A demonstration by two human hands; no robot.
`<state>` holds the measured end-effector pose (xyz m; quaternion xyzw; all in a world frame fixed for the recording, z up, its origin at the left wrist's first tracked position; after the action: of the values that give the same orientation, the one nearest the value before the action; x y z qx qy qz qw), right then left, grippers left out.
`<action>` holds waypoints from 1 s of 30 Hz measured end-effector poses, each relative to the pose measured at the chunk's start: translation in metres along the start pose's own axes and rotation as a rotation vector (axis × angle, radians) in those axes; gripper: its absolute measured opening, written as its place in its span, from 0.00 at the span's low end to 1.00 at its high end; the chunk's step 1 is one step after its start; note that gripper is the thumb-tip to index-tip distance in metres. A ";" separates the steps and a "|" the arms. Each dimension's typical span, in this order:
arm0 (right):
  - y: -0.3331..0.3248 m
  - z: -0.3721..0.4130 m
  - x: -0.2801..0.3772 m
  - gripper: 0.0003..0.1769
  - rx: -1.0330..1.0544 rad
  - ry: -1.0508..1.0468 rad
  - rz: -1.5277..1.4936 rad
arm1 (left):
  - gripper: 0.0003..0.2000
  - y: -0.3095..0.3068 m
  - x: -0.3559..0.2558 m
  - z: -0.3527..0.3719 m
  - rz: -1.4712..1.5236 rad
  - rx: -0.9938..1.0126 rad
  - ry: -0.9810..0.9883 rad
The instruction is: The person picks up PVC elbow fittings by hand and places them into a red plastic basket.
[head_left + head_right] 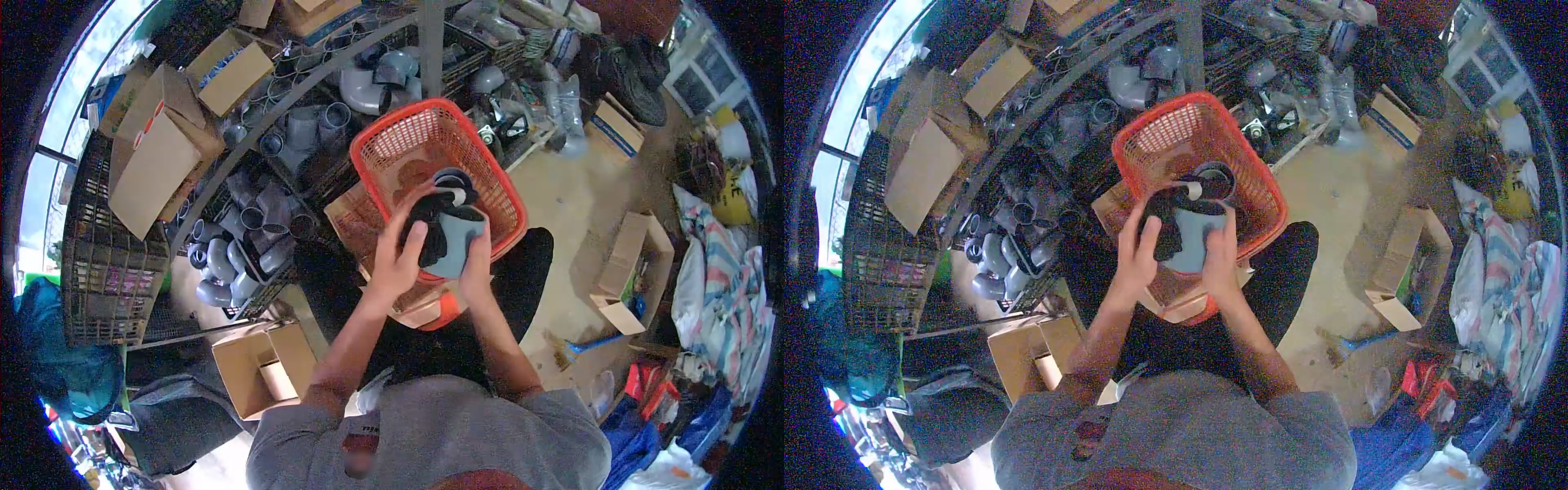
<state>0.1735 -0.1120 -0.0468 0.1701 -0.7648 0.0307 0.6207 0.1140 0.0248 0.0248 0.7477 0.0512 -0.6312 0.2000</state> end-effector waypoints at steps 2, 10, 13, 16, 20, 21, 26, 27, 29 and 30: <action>-0.006 -0.008 -0.014 0.28 -0.041 0.129 -0.134 | 0.24 0.016 -0.011 0.012 -0.242 0.021 0.170; 0.020 -0.027 0.010 0.22 0.154 0.064 -0.153 | 0.23 -0.022 -0.022 0.022 -0.472 -0.169 0.405; 0.037 -0.044 -0.005 0.34 0.151 0.306 -0.405 | 0.22 -0.025 -0.015 0.022 -0.482 -0.137 0.325; 0.058 -0.043 -0.038 0.41 0.345 0.670 -0.638 | 0.22 -0.005 -0.011 0.026 -0.625 -0.067 0.428; 0.066 -0.039 -0.053 0.43 0.358 0.131 -0.159 | 0.20 -0.028 -0.033 0.010 -0.773 -0.086 0.494; 0.070 -0.029 -0.021 0.41 0.352 0.086 0.049 | 0.20 -0.046 -0.023 0.002 -0.573 -0.128 0.426; 0.058 -0.024 -0.015 0.34 0.226 0.277 -0.498 | 0.21 -0.024 -0.015 0.022 -0.550 -0.112 0.397; 0.053 -0.022 -0.040 0.33 0.228 0.342 -0.507 | 0.20 -0.009 -0.020 0.032 -0.682 -0.132 0.492; 0.052 0.004 -0.075 0.30 0.254 0.650 -0.694 | 0.21 0.019 -0.029 0.041 -1.029 0.001 0.560; 0.048 0.001 -0.102 0.27 0.320 0.416 -0.519 | 0.19 0.027 -0.021 0.042 -1.076 0.093 0.591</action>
<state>0.1759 -0.0448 -0.1370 0.4434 -0.5392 0.0254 0.7155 0.0794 -0.0114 0.0464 0.7683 0.4470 -0.4111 -0.2021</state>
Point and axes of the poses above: each hand's wrist, its own z-axis away from the middle knuckle, its own y-axis out of the palm, x = y × z, the point moved 8 cm from there along -z, towards the middle knuckle, and after that the axes turned 6 degrees about z, right-handed, at the moved point
